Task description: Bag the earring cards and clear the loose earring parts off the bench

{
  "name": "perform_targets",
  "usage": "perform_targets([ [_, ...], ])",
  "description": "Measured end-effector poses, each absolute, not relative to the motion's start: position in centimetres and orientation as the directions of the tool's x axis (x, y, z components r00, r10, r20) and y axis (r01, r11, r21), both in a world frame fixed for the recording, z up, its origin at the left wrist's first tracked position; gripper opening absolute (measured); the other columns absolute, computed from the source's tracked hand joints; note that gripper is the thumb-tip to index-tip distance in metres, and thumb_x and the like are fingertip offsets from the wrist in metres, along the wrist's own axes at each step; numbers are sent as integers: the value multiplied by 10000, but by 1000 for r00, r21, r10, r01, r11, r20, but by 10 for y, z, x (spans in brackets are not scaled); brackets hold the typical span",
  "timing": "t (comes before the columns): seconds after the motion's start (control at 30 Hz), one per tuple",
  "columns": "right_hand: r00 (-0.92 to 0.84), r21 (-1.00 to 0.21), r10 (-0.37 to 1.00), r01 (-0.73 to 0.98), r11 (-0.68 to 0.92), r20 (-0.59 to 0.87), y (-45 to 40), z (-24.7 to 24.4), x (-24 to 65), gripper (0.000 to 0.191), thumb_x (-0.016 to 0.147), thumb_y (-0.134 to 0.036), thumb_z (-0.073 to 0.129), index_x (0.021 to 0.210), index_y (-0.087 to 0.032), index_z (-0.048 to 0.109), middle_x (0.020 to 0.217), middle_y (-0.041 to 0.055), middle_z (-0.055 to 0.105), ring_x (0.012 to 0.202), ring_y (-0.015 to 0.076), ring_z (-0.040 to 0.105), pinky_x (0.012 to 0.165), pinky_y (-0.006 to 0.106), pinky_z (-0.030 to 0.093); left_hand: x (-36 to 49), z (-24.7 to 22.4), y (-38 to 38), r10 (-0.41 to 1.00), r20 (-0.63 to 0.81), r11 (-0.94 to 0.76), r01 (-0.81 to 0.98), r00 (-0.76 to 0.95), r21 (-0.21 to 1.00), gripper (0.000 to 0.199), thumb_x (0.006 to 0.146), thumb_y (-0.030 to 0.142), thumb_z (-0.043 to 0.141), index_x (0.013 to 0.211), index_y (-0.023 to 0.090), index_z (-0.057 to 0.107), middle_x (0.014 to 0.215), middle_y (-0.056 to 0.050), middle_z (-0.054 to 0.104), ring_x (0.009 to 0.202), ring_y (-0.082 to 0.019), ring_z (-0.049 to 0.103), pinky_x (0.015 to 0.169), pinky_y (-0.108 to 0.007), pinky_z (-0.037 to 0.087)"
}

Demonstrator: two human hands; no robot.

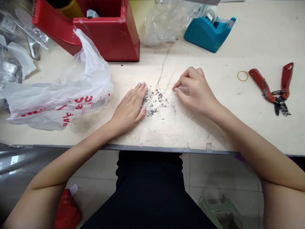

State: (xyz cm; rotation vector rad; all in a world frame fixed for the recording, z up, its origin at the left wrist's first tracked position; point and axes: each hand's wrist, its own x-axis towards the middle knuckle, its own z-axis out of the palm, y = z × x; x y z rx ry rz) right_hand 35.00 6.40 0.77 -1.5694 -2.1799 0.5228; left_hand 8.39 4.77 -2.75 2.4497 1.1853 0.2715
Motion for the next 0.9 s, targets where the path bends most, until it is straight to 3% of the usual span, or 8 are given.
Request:
perform_targets([
  [0.1, -232, -523, 972, 824, 217, 36, 67, 8, 345, 92, 896, -332, 661, 845, -256, 650, 1025, 117, 602, 1111, 376, 557, 1053, 698, 450, 84, -28, 48, 784, 12, -562, 701, 621, 439, 654, 1008, 276, 369, 1608, 67, 215, 1713, -196, 245, 1621, -274, 213, 1340, -476, 205],
  [0.3, -180, -557, 983, 813, 170, 37, 68, 3, 338, 171, 910, -344, 669, 793, -249, 587, 996, 117, 632, 1115, 365, 555, 959, 658, 545, 82, -31, 47, 781, 36, -571, 689, 624, 447, 645, 1011, 275, 368, 1605, 70, 222, 1708, -195, 261, 1616, -266, 231, 1339, -449, 214],
  [0.53, -240, -610, 971, 769, 192, 2, 65, 5, 342, 129, 865, -339, 687, 782, -267, 619, 953, 88, 630, 1108, 364, 547, 1048, 709, 464, 83, -30, 47, 776, 31, -575, 687, 630, 444, 651, 1012, 296, 352, 1602, 48, 230, 1706, -201, 262, 1615, -275, 232, 1337, -454, 212],
  [0.67, -277, -652, 961, 725, 221, 16, 62, 7, 345, 89, 821, -317, 677, 769, -264, 628, 923, 89, 617, 1067, 356, 540, 1060, 703, 429, 82, -31, 47, 775, 49, -581, 679, 631, 448, 652, 1008, 294, 375, 1609, 89, 224, 1708, -184, 267, 1614, -272, 236, 1334, -474, 213],
  [0.9, -206, -749, 979, 650, 126, -14, 64, 16, 360, 134, 771, -363, 679, 741, -238, 644, 884, 76, 604, 1015, 300, 562, 1071, 648, 420, 83, -31, 46, 774, 37, -582, 688, 632, 434, 650, 1010, 278, 366, 1597, 37, 226, 1703, -218, 259, 1616, -283, 226, 1337, -464, 213],
])
